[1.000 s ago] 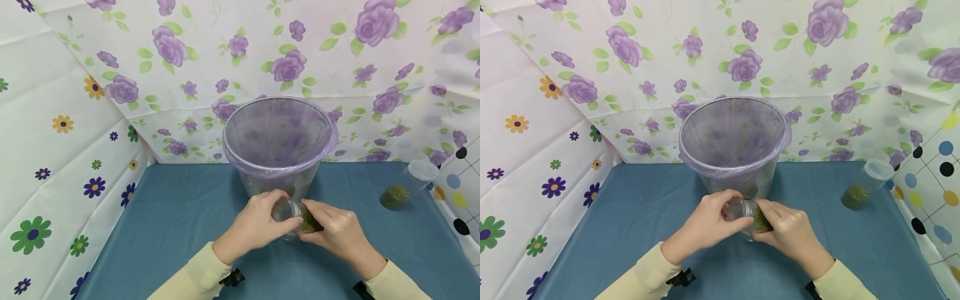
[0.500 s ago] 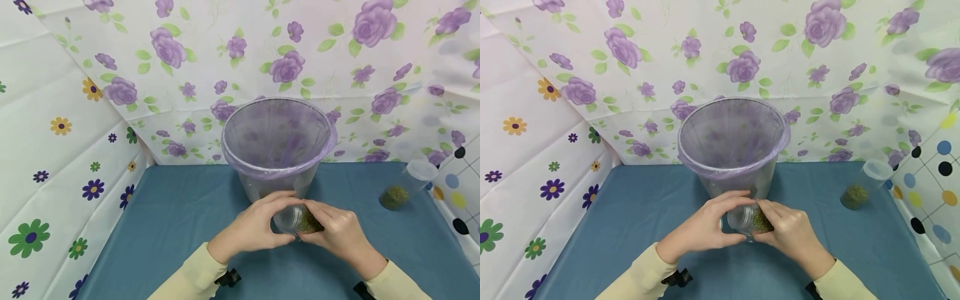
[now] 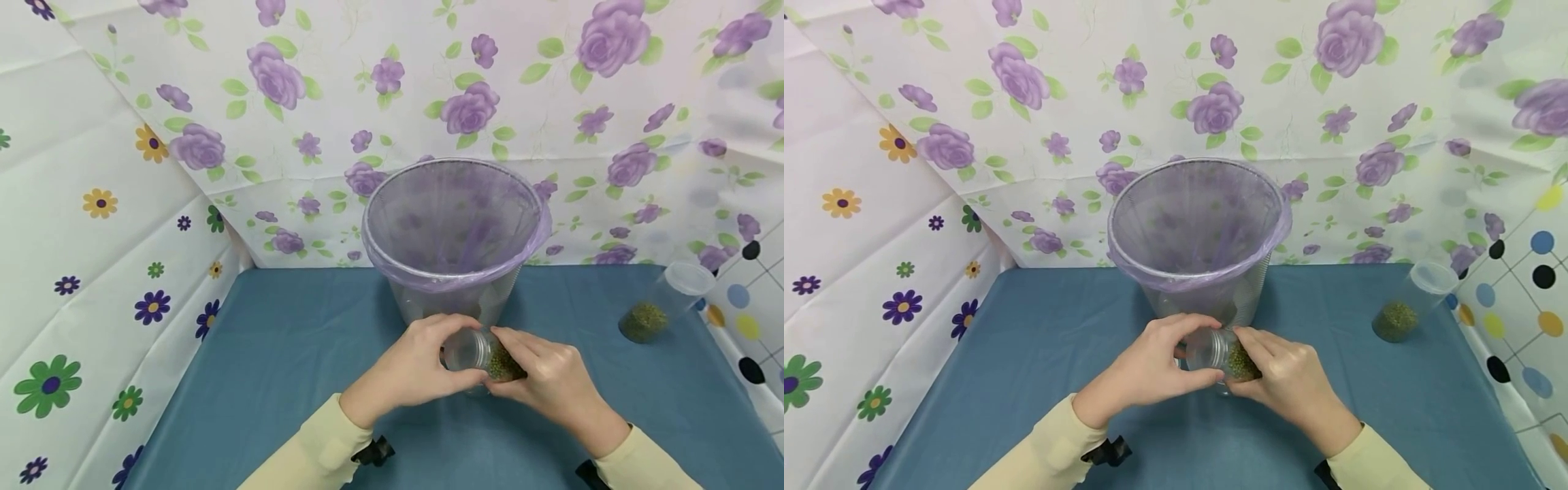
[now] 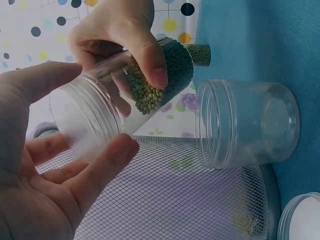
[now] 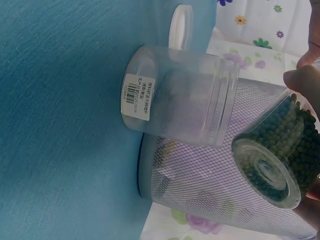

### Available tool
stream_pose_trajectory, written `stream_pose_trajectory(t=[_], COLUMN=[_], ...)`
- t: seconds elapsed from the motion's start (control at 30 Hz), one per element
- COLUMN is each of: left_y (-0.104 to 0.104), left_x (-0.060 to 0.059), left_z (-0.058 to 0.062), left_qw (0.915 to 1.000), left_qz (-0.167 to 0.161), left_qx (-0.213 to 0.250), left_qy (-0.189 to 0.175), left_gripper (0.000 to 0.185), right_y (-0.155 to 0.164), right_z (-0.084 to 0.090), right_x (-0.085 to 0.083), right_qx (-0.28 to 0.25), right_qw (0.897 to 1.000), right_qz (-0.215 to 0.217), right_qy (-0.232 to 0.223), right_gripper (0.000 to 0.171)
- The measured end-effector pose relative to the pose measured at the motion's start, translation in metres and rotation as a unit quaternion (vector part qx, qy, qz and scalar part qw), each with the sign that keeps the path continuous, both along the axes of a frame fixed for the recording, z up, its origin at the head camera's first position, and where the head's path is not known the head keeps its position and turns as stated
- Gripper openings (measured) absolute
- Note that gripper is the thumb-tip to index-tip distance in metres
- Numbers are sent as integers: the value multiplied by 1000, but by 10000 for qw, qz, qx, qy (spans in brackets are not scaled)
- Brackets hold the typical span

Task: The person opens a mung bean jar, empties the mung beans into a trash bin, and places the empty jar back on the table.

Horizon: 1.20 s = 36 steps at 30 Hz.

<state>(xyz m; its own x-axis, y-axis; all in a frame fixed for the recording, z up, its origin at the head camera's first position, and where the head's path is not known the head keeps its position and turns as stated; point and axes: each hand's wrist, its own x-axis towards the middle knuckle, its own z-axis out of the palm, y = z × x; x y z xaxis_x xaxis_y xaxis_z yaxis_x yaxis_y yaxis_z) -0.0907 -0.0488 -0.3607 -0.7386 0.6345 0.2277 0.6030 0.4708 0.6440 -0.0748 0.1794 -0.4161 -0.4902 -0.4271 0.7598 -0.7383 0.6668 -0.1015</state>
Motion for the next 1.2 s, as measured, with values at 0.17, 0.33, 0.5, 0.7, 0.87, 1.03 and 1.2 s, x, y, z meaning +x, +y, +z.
stream_pose_trajectory(t=[0.17, 0.33, 0.5, 0.7, 0.87, 1.03, 1.2], left_y=[4, 5, 3, 0, -5, -10, -17], left_x=[2, 5, 5, 4, 2, 1, -1], left_z=[0, 1, 2, 3, 3, 3, 3], left_qw=[9983, 9930, 9931, 9951, 9953, 9948, 9939], left_qz=[443, 873, 965, 862, 724, 650, 651], left_qx=[81, 212, 208, 189, 383, 472, 438], left_qy=[-382, -769, -638, -455, -516, -624, -770], left_gripper=[53, 56, 57, 56, 56, 62, 69], right_y=[1, 2, 4, 5, 7, 10, 11], right_z=[-1, -1, 1, 2, 2, 5, 7], right_x=[0, 1, 0, 0, 1, 0, -1], right_qx=[31, 88, 81, -17, -64, -103, -111], right_qw=[10000, 9998, 9997, 9998, 9998, 9996, 9995], right_qz=[-63, -152, -212, -194, -200, -254, -291], right_qy=[15, 73, 116, 58, -5, -30, -56], right_gripper=[63, 68, 69, 67, 66, 66, 67])
